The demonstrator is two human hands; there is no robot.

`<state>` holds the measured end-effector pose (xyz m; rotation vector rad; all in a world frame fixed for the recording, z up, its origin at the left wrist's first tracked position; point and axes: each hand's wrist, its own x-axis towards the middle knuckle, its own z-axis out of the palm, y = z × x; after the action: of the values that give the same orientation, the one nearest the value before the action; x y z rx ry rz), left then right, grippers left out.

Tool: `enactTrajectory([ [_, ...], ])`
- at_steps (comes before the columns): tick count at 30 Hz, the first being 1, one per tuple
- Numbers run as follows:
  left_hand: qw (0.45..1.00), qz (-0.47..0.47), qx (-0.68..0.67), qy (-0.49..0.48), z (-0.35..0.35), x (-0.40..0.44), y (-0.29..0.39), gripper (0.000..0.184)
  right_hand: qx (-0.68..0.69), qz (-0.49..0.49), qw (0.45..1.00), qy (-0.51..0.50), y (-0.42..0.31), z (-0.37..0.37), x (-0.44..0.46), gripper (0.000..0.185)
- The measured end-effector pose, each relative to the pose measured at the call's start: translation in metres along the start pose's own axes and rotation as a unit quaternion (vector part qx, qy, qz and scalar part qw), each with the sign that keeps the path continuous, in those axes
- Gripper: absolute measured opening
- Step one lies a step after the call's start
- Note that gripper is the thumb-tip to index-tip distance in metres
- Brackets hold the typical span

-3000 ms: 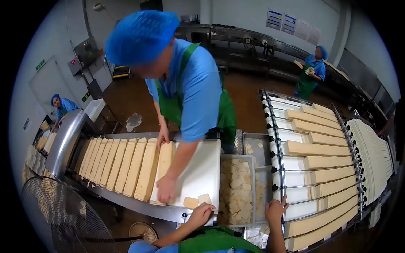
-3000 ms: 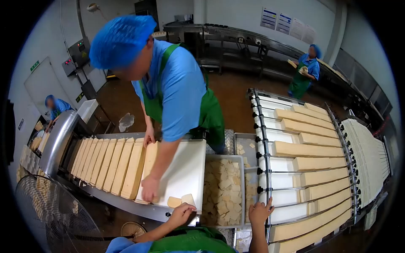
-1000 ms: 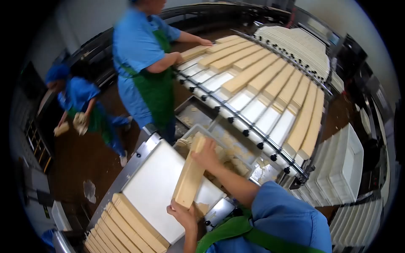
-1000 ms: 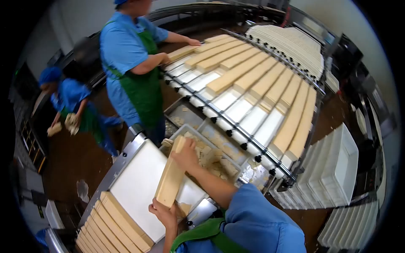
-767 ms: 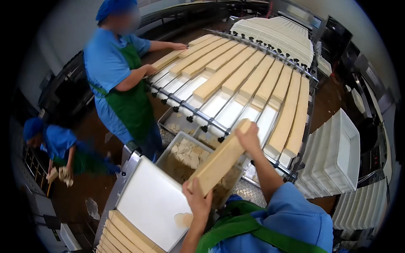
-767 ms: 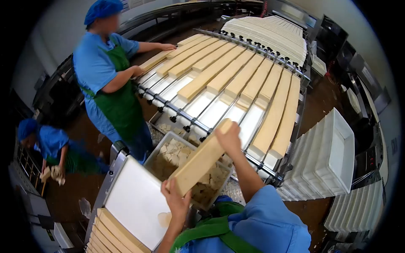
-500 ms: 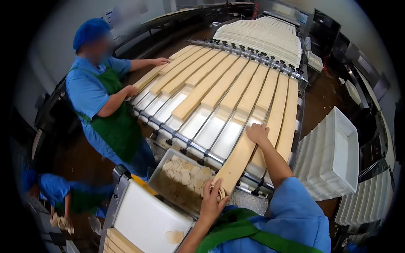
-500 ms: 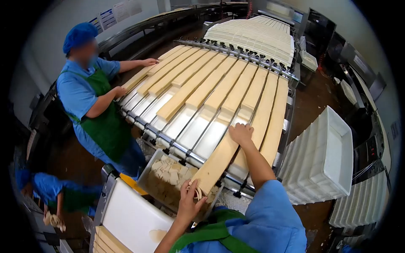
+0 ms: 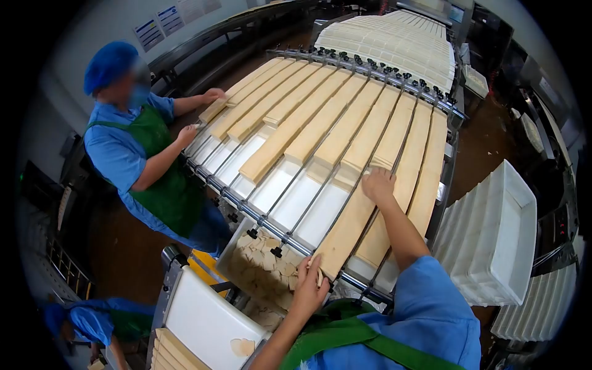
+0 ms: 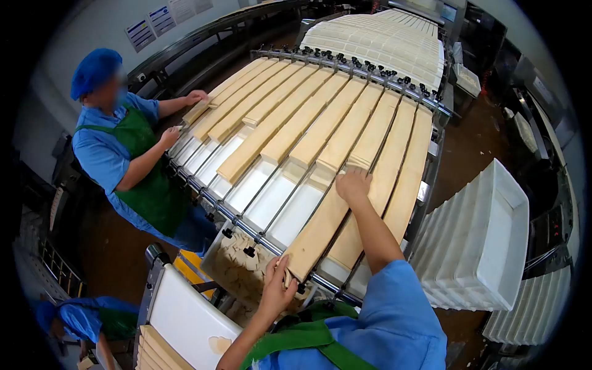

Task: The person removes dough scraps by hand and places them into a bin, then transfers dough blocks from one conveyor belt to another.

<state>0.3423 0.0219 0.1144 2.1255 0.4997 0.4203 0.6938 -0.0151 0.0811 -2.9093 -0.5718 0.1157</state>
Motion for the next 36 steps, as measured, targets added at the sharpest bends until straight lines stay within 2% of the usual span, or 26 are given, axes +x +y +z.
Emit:
enactTrajectory([
  [1, 1.000, 0.000, 0.012, -0.005, 0.003, 0.003, -0.001, 0.060, -0.014, -0.008, 0.999, 0.032, 0.000, -0.001, -0.001, 0.054],
  [5, 1.000, -0.018, -0.019, -0.015, 0.011, 0.011, -0.009, 0.061, 0.004, -0.035, 0.999, 0.040, 0.011, 0.005, 0.004, 0.048],
  [7, 0.999, -0.033, -0.017, -0.034, 0.014, 0.017, -0.006, 0.058, -0.030, -0.049, 0.993, 0.101, 0.014, 0.012, 0.006, 0.046],
  [8, 0.999, -0.036, -0.013, -0.029, 0.017, 0.022, -0.006, 0.058, -0.020, -0.033, 0.997, 0.073, 0.005, -0.012, -0.006, 0.044],
  [10, 0.999, 0.013, -0.040, -0.031, 0.026, 0.036, -0.008, 0.056, 0.028, -0.057, 0.993, 0.099, -0.002, -0.027, -0.026, 0.047],
  [12, 0.995, 0.096, 0.032, -0.016, 0.055, 0.049, -0.044, 0.066, 0.101, -0.115, 0.980, 0.128, -0.011, -0.020, -0.044, 0.055],
  [14, 0.994, -0.017, -0.096, -0.052, 0.065, 0.046, -0.046, 0.072, 0.140, -0.203, 0.962, 0.121, -0.011, 0.005, -0.059, 0.064],
  [16, 0.997, -0.013, -0.070, 0.007, 0.050, 0.036, -0.037, 0.069, 0.140, -0.279, 0.947, 0.082, -0.009, 0.017, -0.086, 0.069],
  [17, 0.998, -0.012, -0.056, 0.036, 0.043, 0.032, -0.032, 0.068, 0.137, -0.290, 0.947, 0.021, -0.007, 0.021, -0.096, 0.073],
  [18, 0.994, -0.057, -0.089, 0.034, 0.027, 0.026, -0.027, 0.068, 0.122, -0.265, 0.954, -0.062, -0.018, 0.000, -0.118, 0.073],
  [19, 0.987, -0.094, -0.128, 0.028, 0.014, 0.022, -0.021, 0.067, 0.103, -0.268, 0.955, -0.080, -0.019, 0.000, -0.129, 0.073],
  [20, 0.985, -0.105, -0.122, 0.061, 0.008, 0.017, -0.030, 0.067, 0.082, -0.262, 0.957, -0.096, -0.017, 0.005, -0.136, 0.073],
  [21, 0.984, -0.086, -0.120, 0.097, 0.008, 0.010, -0.044, 0.066, 0.081, -0.290, 0.948, -0.099, -0.017, 0.009, -0.139, 0.073],
  [23, 0.979, -0.070, -0.113, 0.151, 0.007, -0.008, -0.061, 0.065, 0.037, -0.274, 0.959, -0.054, -0.018, 0.014, -0.144, 0.071],
  [25, 0.965, -0.131, 0.017, 0.228, -0.001, -0.027, -0.073, 0.065, 0.042, -0.292, 0.954, -0.051, -0.030, 0.016, -0.152, 0.070],
  [26, 0.952, -0.107, 0.039, 0.285, -0.007, -0.037, -0.079, 0.061, 0.049, -0.288, 0.955, -0.049, -0.035, 0.016, -0.156, 0.069],
  [27, 0.949, -0.108, 0.040, 0.293, -0.016, -0.048, -0.079, 0.061, 0.049, -0.296, 0.953, -0.048, -0.041, 0.020, -0.160, 0.069],
  [29, 0.939, -0.184, 0.044, 0.286, -0.030, -0.072, -0.076, 0.049, 0.070, -0.352, 0.932, -0.042, -0.055, 0.029, -0.168, 0.067],
  [30, 0.929, -0.192, -0.043, 0.313, -0.035, -0.081, -0.079, 0.036, 0.084, -0.376, 0.922, -0.042, -0.065, 0.029, -0.175, 0.065],
  [33, 0.909, -0.231, -0.017, 0.347, -0.039, -0.116, -0.101, 0.031, 0.088, -0.436, 0.894, -0.046, -0.091, 0.033, -0.192, 0.064],
  [34, 0.885, -0.250, 0.033, 0.392, -0.039, -0.127, -0.105, 0.029, 0.090, -0.458, 0.884, -0.044, -0.098, 0.034, -0.197, 0.065],
  [35, 0.865, -0.305, 0.123, 0.380, -0.045, -0.141, -0.108, 0.038, 0.086, -0.470, 0.877, -0.049, -0.105, 0.038, -0.202, 0.065],
  [36, 0.828, -0.408, 0.180, 0.341, -0.052, -0.153, -0.112, 0.050, 0.088, -0.478, 0.873, -0.043, -0.112, 0.045, -0.203, 0.066],
])
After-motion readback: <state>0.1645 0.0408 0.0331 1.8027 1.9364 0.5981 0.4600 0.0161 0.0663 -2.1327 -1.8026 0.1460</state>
